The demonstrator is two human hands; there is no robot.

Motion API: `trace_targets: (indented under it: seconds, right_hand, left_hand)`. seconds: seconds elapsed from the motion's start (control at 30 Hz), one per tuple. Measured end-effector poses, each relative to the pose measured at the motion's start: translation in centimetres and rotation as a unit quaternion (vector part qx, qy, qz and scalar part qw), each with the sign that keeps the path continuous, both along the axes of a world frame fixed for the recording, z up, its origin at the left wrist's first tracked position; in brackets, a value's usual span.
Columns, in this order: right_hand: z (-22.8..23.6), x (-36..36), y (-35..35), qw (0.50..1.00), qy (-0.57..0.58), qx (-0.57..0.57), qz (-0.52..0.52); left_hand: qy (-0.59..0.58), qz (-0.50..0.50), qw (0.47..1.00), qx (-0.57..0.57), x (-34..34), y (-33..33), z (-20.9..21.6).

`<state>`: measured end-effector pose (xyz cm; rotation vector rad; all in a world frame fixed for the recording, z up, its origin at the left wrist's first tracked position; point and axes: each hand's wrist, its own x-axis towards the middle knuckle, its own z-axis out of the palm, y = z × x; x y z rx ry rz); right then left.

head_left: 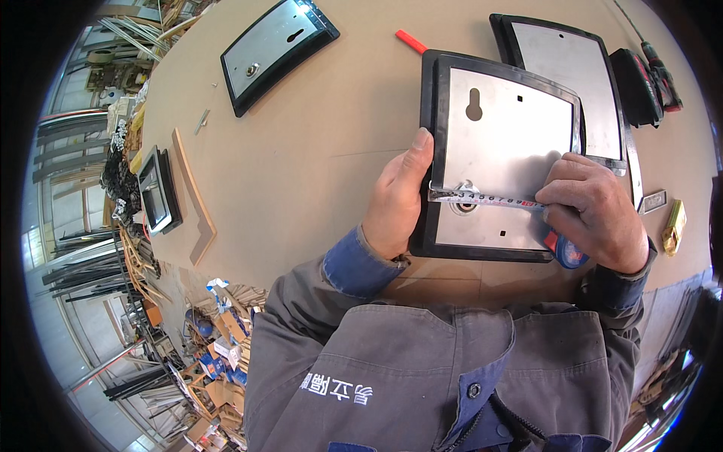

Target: The person measures several metal lock plates with a tape measure and marks a wooden board with a pencil and square ruler. The person handles the lock plates one at a time, measures their dimensions, and then uses a square ruler to draw straight lines on the board.

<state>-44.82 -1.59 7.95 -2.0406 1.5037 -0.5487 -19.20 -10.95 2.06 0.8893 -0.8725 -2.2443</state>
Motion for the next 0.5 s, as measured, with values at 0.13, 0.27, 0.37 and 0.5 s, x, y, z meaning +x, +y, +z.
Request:
trace_targets:
  seconds: [0.13, 0.27, 0.37, 0.5]
  right_hand:
    - [0.05, -0.04, 0.0, 1.0, -0.002, 0.006, 0.001]
    - [-0.04, -0.15, -0.06, 1.0, -0.008, 0.007, 0.004]
    - [-0.14, -0.19, -0.03, 1.0, -0.009, 0.007, 0.003]
    - [-0.14, -0.19, -0.08, 1.0, -0.01, 0.01, 0.005]
  left_hand:
    - [0.01, -0.015, 1.0, -0.008, 0.31, -0.12, -0.7]
    - [0.024, -0.016, 1.0, -0.002, 0.22, -0.06, -0.66]
    - [0.026, -0.018, 0.999, 0.0, 0.23, -0.1, -0.76]
    - [0.013, -0.012, 1.0, -0.01, 0.33, -0.11, -0.96]
